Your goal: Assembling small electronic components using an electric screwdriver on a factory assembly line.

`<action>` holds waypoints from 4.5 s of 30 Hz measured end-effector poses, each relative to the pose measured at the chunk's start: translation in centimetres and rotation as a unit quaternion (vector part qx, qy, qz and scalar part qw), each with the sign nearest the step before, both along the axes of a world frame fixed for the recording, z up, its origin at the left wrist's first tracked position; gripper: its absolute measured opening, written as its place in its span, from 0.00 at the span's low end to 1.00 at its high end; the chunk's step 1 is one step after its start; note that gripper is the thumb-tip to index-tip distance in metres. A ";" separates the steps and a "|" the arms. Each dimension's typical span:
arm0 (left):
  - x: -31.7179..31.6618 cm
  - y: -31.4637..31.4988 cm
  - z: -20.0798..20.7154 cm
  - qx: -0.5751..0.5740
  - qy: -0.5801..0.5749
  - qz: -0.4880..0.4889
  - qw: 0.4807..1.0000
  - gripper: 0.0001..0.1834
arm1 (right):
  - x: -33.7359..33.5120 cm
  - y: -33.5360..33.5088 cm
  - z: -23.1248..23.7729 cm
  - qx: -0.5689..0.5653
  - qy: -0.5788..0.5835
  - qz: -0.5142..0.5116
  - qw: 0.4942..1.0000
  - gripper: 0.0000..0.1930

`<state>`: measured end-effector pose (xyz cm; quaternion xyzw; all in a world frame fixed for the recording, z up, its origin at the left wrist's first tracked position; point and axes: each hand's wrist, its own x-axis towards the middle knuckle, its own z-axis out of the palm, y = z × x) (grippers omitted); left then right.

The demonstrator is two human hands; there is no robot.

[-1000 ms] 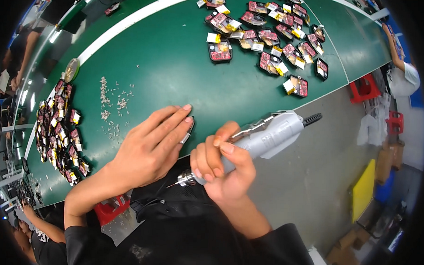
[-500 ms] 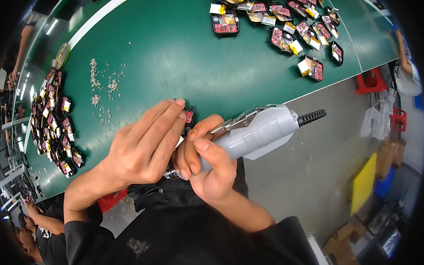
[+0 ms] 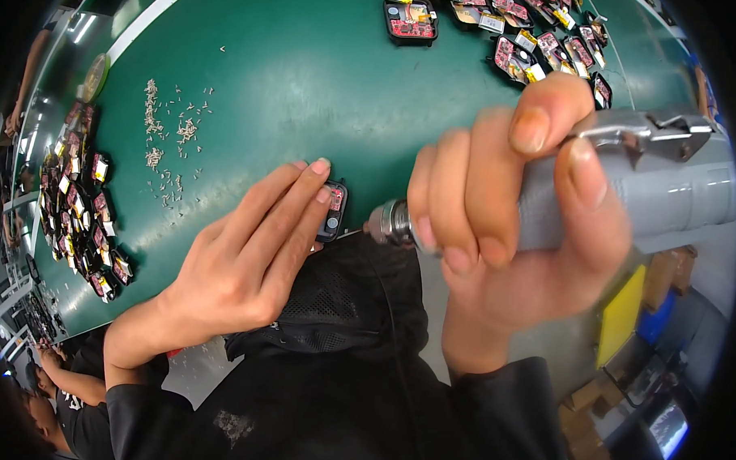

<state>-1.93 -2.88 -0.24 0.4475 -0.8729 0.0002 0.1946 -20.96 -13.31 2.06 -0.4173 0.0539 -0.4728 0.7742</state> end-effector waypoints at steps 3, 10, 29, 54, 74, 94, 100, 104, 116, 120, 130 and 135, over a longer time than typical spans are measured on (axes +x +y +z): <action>0.0 -0.1 -0.1 -0.008 -0.004 -0.002 1.000 0.24 | 0.4 -0.8 0.0 -0.042 0.031 0.000 0.999 0.08; 0.0 -0.2 -0.5 -0.023 0.004 0.001 1.000 0.24 | 1.2 -1.4 -0.9 -0.031 0.047 -0.018 0.998 0.08; -0.2 0.1 -1.2 -0.051 0.018 0.017 0.998 0.19 | 3.5 -1.2 -1.4 -0.022 -0.003 0.031 0.999 0.08; 11.0 9.1 4.3 -0.080 0.049 0.327 0.941 0.23 | 2.4 0.2 -1.2 -0.005 -0.108 0.028 0.994 0.10; 14.2 -2.6 1.4 -0.033 0.002 0.306 0.952 0.12 | 4.8 2.5 -3.8 0.156 -0.112 0.019 0.981 0.05; 10.7 -0.7 2.0 0.002 0.137 0.297 0.945 0.02 | 4.2 2.6 -3.7 0.149 -0.090 0.029 0.984 0.05; 9.3 1.5 1.7 -0.028 0.235 0.260 0.936 0.09 | 4.5 2.6 -3.8 0.155 -0.089 0.024 0.984 0.05; 6.8 3.1 1.5 0.013 0.382 0.241 0.892 0.10 | 5.2 2.6 -3.4 0.153 -0.101 0.010 0.983 0.06; 1.9 5.8 0.1 0.150 0.712 0.138 0.672 0.05 | 8.0 5.0 2.1 0.122 -0.202 -0.029 0.971 0.05; 1.6 5.9 0.2 0.154 0.716 0.139 0.666 0.05 | 7.9 5.2 2.0 0.127 -0.195 -0.034 0.972 0.05; 1.3 5.8 0.1 0.222 0.776 0.095 0.582 0.10 | 7.3 5.0 1.7 0.140 -0.202 -0.025 0.969 0.05; 1.2 5.7 0.5 0.200 0.694 0.153 0.674 0.06 | 6.9 5.0 1.6 0.105 -0.173 -0.026 0.979 0.05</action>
